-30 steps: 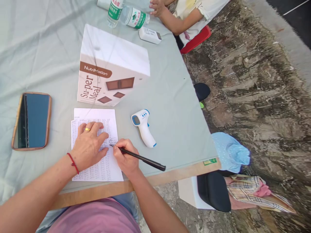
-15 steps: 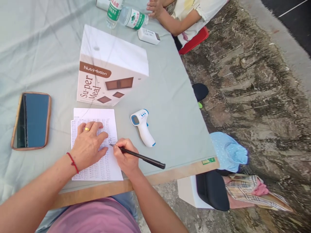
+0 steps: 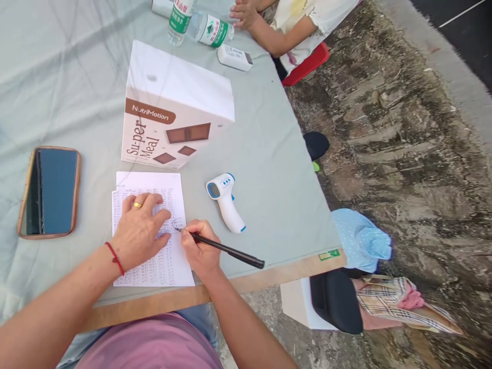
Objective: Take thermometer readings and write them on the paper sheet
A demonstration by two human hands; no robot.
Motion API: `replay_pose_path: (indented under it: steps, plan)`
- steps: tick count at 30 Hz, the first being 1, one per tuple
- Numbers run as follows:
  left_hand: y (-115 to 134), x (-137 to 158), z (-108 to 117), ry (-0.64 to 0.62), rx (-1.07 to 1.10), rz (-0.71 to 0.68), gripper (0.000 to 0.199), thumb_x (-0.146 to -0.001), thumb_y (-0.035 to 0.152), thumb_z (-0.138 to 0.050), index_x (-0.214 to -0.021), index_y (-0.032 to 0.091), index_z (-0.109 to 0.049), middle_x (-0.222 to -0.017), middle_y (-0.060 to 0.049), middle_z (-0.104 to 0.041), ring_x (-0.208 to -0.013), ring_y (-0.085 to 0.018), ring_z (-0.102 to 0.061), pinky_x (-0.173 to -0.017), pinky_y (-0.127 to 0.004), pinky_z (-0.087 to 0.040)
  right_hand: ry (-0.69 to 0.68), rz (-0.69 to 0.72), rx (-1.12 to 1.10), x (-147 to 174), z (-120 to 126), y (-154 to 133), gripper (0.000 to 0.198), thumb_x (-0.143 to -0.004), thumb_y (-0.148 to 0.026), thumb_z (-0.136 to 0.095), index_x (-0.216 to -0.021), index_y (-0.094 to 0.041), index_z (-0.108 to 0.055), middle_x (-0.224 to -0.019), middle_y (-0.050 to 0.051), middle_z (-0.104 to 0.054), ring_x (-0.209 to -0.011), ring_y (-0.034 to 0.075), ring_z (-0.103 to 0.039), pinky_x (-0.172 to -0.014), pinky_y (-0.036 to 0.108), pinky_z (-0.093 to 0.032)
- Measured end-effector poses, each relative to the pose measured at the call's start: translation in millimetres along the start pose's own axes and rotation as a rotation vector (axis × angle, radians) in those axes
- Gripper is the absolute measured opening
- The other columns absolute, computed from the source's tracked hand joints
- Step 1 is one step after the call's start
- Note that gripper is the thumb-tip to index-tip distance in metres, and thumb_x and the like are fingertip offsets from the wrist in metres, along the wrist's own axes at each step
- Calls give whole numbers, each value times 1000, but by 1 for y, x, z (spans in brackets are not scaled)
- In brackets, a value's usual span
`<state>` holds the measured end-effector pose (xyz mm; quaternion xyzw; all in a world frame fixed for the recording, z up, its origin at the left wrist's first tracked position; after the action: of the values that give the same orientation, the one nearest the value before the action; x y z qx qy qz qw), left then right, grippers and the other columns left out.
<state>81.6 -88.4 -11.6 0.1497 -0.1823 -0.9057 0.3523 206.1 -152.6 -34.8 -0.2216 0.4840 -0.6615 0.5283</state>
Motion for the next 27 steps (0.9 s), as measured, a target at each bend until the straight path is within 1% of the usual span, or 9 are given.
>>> replay_pose_path:
  steps: [6,9,12,14,16,19,23,25,27]
  plan:
    - [1,0,0,-2,-36,-10,19,-76,29,-67,-93,20,-67,-117,-14,-55,-106,-31,-50,-94,-54,-36,-15,-5,-46,0,-2,3,15,-79,-18,-52,-70,-24,-42,-59,-6,-48,-50,10,-43,-49,25,-38]
    - [0,-1,-1,-6,-34,-9,18,-76,27,-67,-93,19,-67,-117,-14,-55,-106,-32,-50,-94,-54,-36,77,-23,-82,2,5,5,13,-83,-21,-51,-72,-23,-44,-61,-5,-49,-52,11,-46,-51,25,-40]
    - [0,-1,-1,-16,-34,-3,18,-77,27,-66,-93,18,-67,-117,-14,-55,-107,-32,-50,-95,-55,-35,206,-14,4,4,15,5,4,-87,-25,-53,-86,-22,-54,-74,-1,-58,-66,14,-56,-61,27,-47]
    - [-1,-1,-1,-26,-32,1,19,-78,27,-65,-95,18,-67,-118,-14,-55,-108,-32,-50,-96,-55,-35,219,34,72,3,17,1,9,-90,-24,-51,-97,-21,-57,-86,2,-62,-78,16,-60,-70,29,-51]
    - [-2,-1,-1,-34,-26,6,20,-78,27,-65,-96,18,-67,-119,-14,-55,-108,-32,-50,-96,-55,-35,176,127,146,0,16,-3,16,-92,-21,-48,-105,-22,-58,-94,4,-62,-88,18,-61,-77,32,-52]
    - [-3,-1,-1,-40,-10,15,20,-77,27,-66,-96,18,-67,-119,-14,-54,-110,-32,-50,-97,-55,-35,47,276,328,-6,13,-4,30,-94,-15,-41,-119,-22,-56,-101,8,-60,-97,20,-60,-82,37,-52]
    - [-6,0,-1,-43,14,30,21,-76,26,-67,-96,19,-66,-118,-13,-55,-109,-32,-50,-97,-56,-35,-80,402,572,-12,9,0,45,-94,-7,-32,-131,-22,-52,-105,11,-61,-99,23,-59,-83,40,-50]
    - [-8,0,0,-39,38,45,20,-76,25,-67,-95,19,-66,-117,-12,-55,-109,-31,-51,-97,-56,-36,-103,462,608,-15,9,-3,49,-93,-5,-32,-135,-23,-49,-107,11,-61,-98,23,-59,-83,39,-50]
    - [-13,1,3,-28,89,80,21,-75,24,-67,-95,19,-64,-117,-11,-55,-108,-31,-51,-95,-55,-38,-43,491,623,-18,18,-6,47,-93,-6,-34,-134,-23,-48,-111,12,-60,-99,23,-58,-85,39,-49]
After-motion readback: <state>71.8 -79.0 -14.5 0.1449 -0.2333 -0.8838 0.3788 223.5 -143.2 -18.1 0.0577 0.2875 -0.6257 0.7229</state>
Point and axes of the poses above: each hand's wrist, its own x-axis away from the middle knuckle, its own z-axis out of the back of the hand, y = z × x, the point moved 8 cm from there along -x, towards the middle knuckle
